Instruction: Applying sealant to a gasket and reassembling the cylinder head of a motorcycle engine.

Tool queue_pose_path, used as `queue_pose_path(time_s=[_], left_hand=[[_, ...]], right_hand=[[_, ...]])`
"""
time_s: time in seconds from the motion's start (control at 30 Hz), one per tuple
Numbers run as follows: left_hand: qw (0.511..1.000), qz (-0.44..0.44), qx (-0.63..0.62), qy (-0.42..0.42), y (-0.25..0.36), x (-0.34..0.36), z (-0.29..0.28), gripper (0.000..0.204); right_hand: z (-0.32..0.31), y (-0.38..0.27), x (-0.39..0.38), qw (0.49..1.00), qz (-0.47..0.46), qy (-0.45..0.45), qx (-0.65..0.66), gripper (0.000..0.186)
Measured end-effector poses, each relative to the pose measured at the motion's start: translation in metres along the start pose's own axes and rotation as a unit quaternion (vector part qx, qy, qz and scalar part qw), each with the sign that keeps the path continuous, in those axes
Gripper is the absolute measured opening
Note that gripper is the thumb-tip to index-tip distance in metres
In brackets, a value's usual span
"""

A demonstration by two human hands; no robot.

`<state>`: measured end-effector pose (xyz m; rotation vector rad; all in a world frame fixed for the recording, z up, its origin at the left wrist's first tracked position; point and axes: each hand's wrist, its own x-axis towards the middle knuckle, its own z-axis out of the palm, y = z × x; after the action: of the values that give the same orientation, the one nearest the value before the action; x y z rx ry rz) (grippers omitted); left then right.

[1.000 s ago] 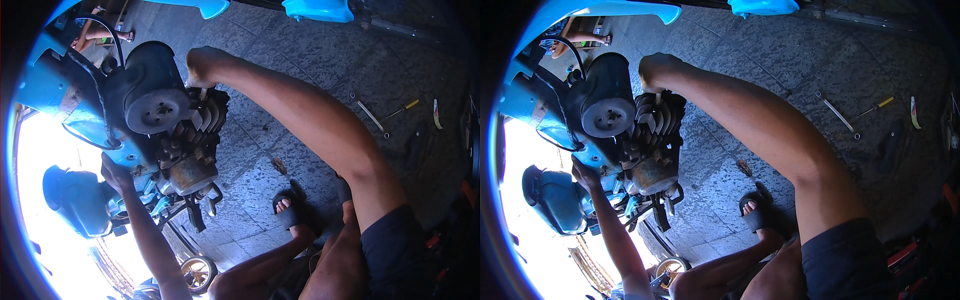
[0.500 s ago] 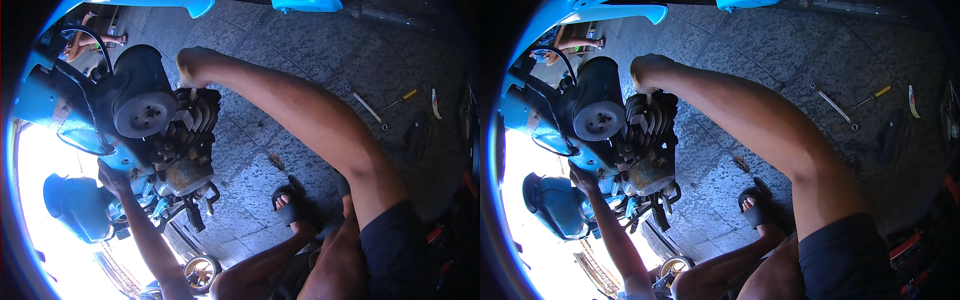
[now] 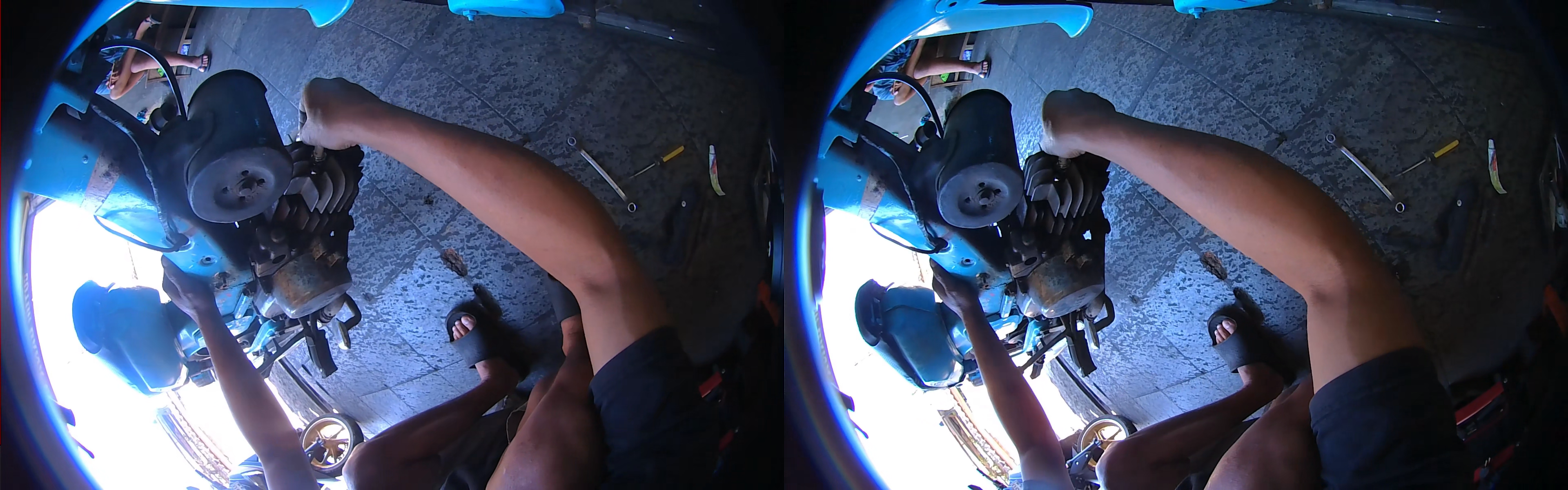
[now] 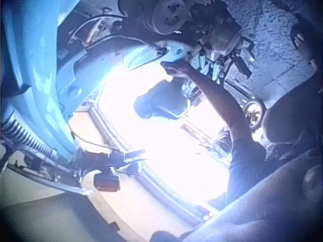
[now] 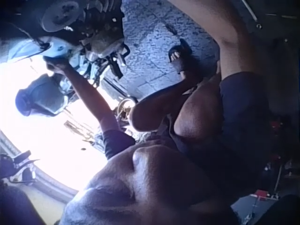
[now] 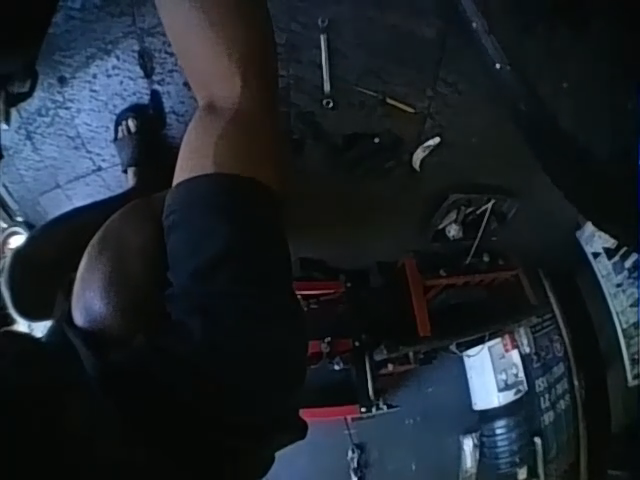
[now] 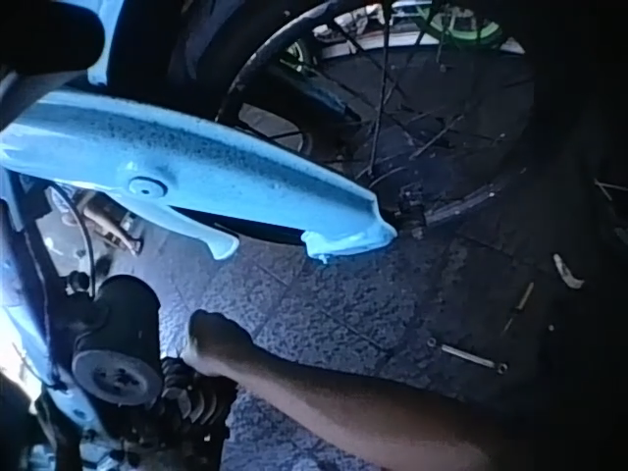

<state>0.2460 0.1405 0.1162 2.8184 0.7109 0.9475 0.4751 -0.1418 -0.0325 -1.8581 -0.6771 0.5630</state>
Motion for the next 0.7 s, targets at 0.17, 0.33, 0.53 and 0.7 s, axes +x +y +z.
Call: queue_pose_path(time_s=[0.17,0.33,0.53,0.7], left_hand=[[0.996,-0.08,-0.036,-0.016,0.015,-0.003,0.001,0.063],[0.996,-0.075,-0.043,-0.022,0.012,0.0,-0.001,0.062],[0.998,-0.052,-0.03,-0.007,0.002,0.001,0.0,0.062],[0.999,-0.041,0.007,0.004,-0.006,0.0,0.002,0.064]], right_hand=[[0.001,0.002,-0.003,1.0,0.015,0.021,-0.016,0.028],[-0.009,-0.002,0.003,0.997,0.0,-0.068,-0.041,0.033],[-0.003,0.006,0.017,0.992,-0.099,-0.069,-0.024,0.037],[-0.004,0.013,0.028,0.986,-0.116,-0.115,0.027,0.033]])
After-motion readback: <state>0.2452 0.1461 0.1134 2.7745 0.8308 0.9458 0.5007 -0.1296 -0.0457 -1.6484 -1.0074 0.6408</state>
